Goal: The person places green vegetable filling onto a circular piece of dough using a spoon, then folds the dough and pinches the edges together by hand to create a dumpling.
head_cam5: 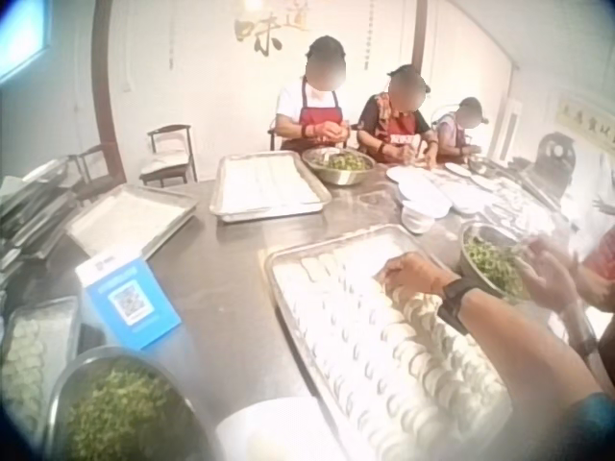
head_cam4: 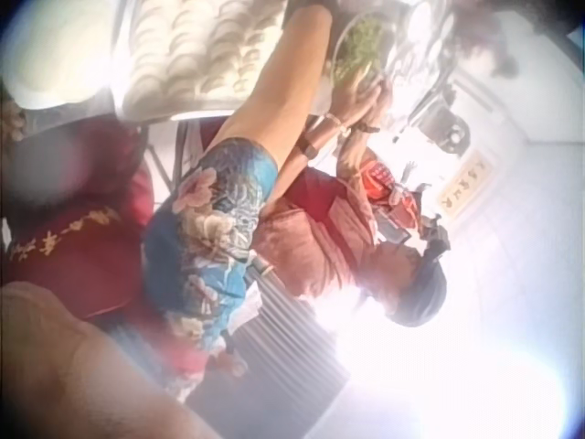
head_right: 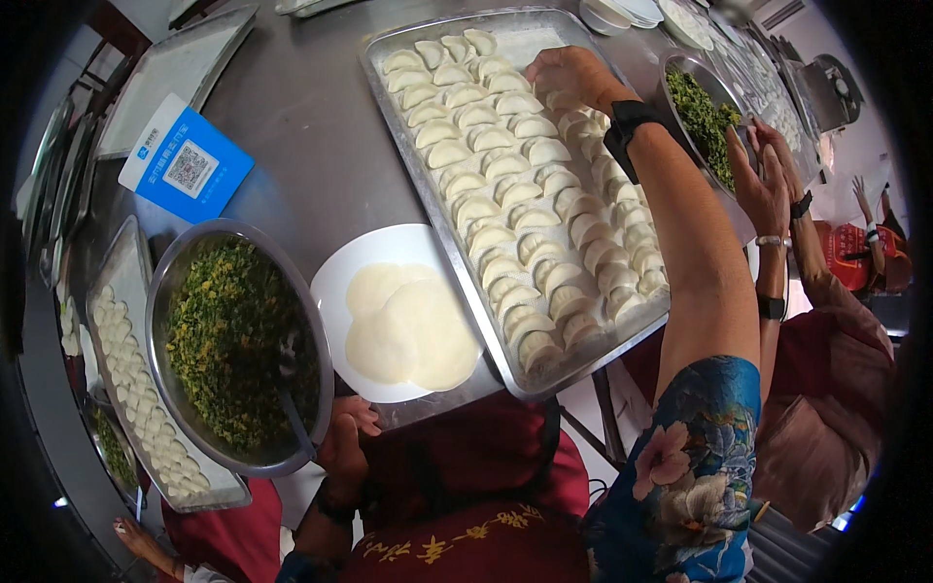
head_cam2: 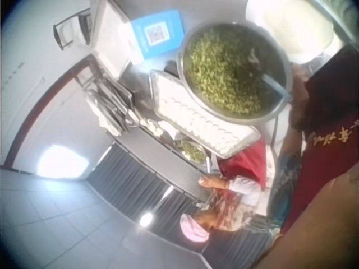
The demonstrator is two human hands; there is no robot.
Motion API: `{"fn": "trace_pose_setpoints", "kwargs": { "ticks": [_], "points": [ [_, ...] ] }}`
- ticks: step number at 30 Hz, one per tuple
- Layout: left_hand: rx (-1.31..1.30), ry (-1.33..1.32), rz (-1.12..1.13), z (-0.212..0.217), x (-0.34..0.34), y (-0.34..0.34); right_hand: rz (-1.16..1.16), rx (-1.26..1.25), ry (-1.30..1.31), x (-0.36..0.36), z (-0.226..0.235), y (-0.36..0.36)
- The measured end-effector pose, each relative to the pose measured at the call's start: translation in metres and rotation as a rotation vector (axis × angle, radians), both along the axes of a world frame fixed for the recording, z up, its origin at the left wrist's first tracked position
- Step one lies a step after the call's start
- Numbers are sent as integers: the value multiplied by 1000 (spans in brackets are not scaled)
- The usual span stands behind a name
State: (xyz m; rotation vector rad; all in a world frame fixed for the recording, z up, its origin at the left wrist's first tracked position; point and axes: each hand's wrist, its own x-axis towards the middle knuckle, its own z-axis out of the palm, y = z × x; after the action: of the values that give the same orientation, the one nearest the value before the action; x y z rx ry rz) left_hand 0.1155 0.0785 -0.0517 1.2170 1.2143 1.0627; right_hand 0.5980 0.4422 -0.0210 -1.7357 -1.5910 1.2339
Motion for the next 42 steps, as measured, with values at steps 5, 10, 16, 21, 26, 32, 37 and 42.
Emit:
{"fn": "trace_pose_setpoints", "kwargs": {
  "ticks": [5,10,16,21,26,32,37,42],
  "points": [
    [-55,-76,18,3,1,-4,100,250,-458,-15,18,-13],
    [-45,-68,53,-1,5,-3,66,380,-501,-9,19,-31],
    [-162,-64,141,-5,10,-4,-17,499,-248,-24,36,-59],
    [32,-122,159,-9,12,7,201,387,-127,-132,64,-153],
    [21,-194,148,-11,12,14,379,549,-117,-256,30,-259],
    [-51,-218,117,-7,6,9,245,797,-610,-310,-8,-285],
    [-134,-283,110,-2,-4,-8,248,828,-453,-322,-13,-278],
    [-229,-435,112,8,-7,-20,235,878,-418,-328,-12,-278]
  ]
}}
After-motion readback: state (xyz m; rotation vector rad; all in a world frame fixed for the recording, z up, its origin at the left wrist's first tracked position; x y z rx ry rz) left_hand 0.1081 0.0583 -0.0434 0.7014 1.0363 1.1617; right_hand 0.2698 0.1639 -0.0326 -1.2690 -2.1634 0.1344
